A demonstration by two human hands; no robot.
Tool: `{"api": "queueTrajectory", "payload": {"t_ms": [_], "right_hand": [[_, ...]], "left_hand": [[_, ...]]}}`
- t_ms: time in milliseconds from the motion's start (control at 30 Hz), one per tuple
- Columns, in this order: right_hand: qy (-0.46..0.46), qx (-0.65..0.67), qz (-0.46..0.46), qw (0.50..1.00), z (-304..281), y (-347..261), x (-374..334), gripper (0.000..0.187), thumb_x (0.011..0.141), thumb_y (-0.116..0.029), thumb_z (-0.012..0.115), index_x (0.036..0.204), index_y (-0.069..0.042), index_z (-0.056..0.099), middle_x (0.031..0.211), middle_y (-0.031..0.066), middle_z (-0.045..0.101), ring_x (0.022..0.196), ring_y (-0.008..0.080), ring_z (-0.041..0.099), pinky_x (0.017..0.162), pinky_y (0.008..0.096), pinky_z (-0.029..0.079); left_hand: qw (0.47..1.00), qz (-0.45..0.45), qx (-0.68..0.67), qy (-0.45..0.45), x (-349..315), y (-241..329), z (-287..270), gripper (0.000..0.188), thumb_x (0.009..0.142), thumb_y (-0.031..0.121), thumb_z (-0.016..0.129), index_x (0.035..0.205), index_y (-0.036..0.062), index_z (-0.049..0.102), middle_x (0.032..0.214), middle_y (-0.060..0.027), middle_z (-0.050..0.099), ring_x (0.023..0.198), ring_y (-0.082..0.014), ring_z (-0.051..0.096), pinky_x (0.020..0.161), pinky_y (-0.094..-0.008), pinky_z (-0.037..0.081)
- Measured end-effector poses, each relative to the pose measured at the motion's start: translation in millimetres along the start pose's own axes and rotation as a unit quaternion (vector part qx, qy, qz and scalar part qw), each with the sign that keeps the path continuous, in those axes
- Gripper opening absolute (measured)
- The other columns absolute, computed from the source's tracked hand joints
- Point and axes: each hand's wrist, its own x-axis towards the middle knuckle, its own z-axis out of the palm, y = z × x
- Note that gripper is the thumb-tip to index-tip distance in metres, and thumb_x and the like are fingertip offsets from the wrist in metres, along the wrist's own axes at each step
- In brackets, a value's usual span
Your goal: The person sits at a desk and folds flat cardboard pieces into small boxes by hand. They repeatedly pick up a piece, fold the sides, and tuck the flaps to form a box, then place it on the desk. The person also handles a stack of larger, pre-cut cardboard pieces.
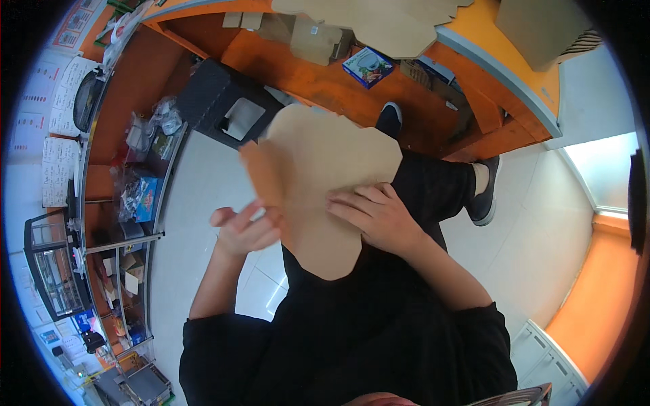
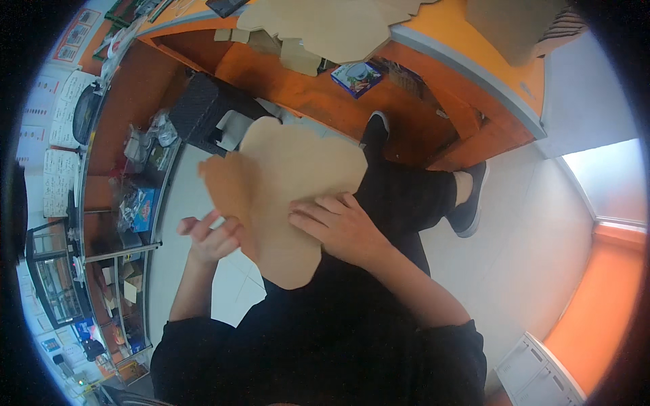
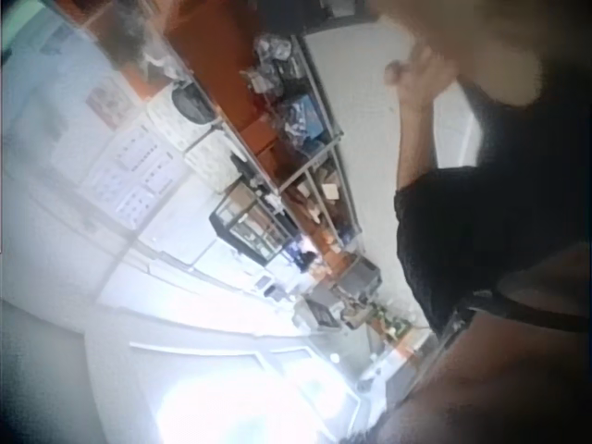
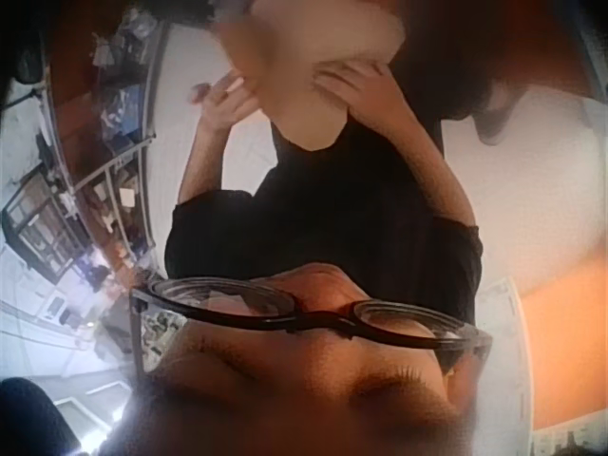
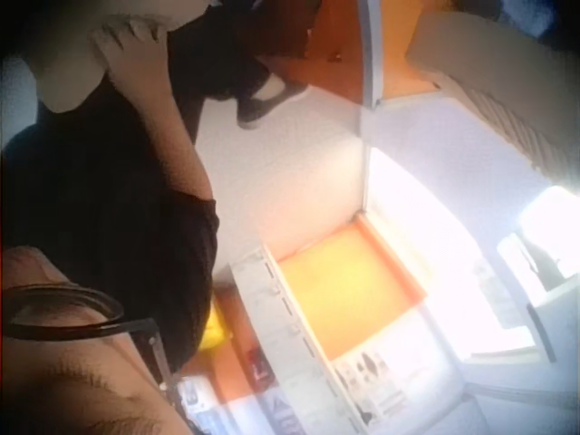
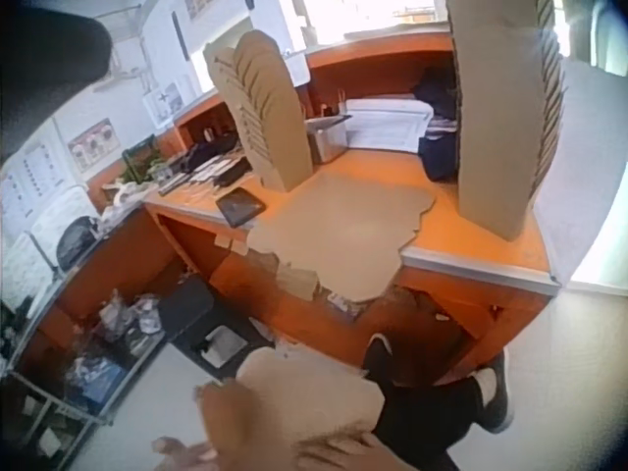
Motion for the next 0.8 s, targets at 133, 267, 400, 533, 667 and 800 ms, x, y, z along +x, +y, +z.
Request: {"api": "queueTrajectory", "payload": {"t_ms": [133,267,400,533,667,800], "right_hand": [[-0.009,-0.043,0.026,0.999,8,-10,8,0.033,0.074,-0.015,0.057,0.108,-0.019,0.058,0.114,-0.0049,0.055,0.095,0.0132,0.048,0.078,0.0376,0.036],[-0.002,-0.073,0.019,0.997,14,-16,6,0.028,0.079,-0.015,0.052,0.107,-0.016,0.059,0.112,-0.0021,0.054,0.093,0.0143,0.049,0.075,0.0413,0.037],[-0.015,-0.078,-0.01,0.997,13,-10,4,0.029,0.072,-0.018,0.061,0.1,-0.016,0.061,0.108,-0.0033,0.056,0.093,0.0141,0.049,0.08,0.0347,0.035],[-0.071,0.094,0.11,0.987,-2,-5,20,0.028,0.074,-0.021,0.064,0.1,-0.012,0.058,0.098,0.005,0.061,0.086,0.0224,0.058,0.074,0.0369,0.042],[-0.138,0.141,0.212,0.957,-19,6,59,0.046,0.074,-0.028,0.069,0.11,-0.01,0.047,0.089,0.0151,0.061,0.08,0.031,0.062,0.071,0.0375,0.047],[-0.106,0.045,0.195,0.974,-14,13,71,0.057,0.072,-0.029,0.07,0.119,-0.014,0.042,0.102,0.0121,0.057,0.093,0.0283,0.058,0.075,0.0401,0.045]], "left_hand": [[0.989,-0.129,0.048,-0.06,-23,9,-2,0.023,0.063,0.017,0.065,0.084,0.0266,0.065,0.08,0.0113,0.055,0.094,-0.0089,0.054,0.083,-0.04,0.02],[0.976,-0.166,-0.044,-0.136,-10,29,-6,0.032,0.061,0.02,0.068,0.093,0.0236,0.068,0.088,0.0069,0.06,0.091,-0.0146,0.055,0.087,-0.0378,0.027],[0.965,-0.15,-0.166,-0.138,-4,33,-3,0.036,0.06,0.018,0.069,0.096,0.0164,0.067,0.092,0.0008,0.061,0.092,-0.0185,0.058,0.083,-0.0349,0.037],[0.921,-0.208,-0.303,-0.127,8,24,0,0.037,0.063,0.016,0.074,0.098,0.0089,0.063,0.092,-0.0039,0.061,0.09,-0.0228,0.059,0.076,-0.0366,0.044],[0.732,-0.497,-0.456,-0.094,31,21,3,0.055,0.066,0.018,0.078,0.113,0.0072,0.052,0.089,-0.0086,0.06,0.081,-0.0281,0.059,0.075,-0.0395,0.046],[0.685,-0.584,-0.404,-0.163,41,12,20,0.073,0.063,0.02,0.08,0.123,0.0094,0.04,0.096,-0.01,0.06,0.089,-0.0303,0.057,0.081,-0.0399,0.045]]}}
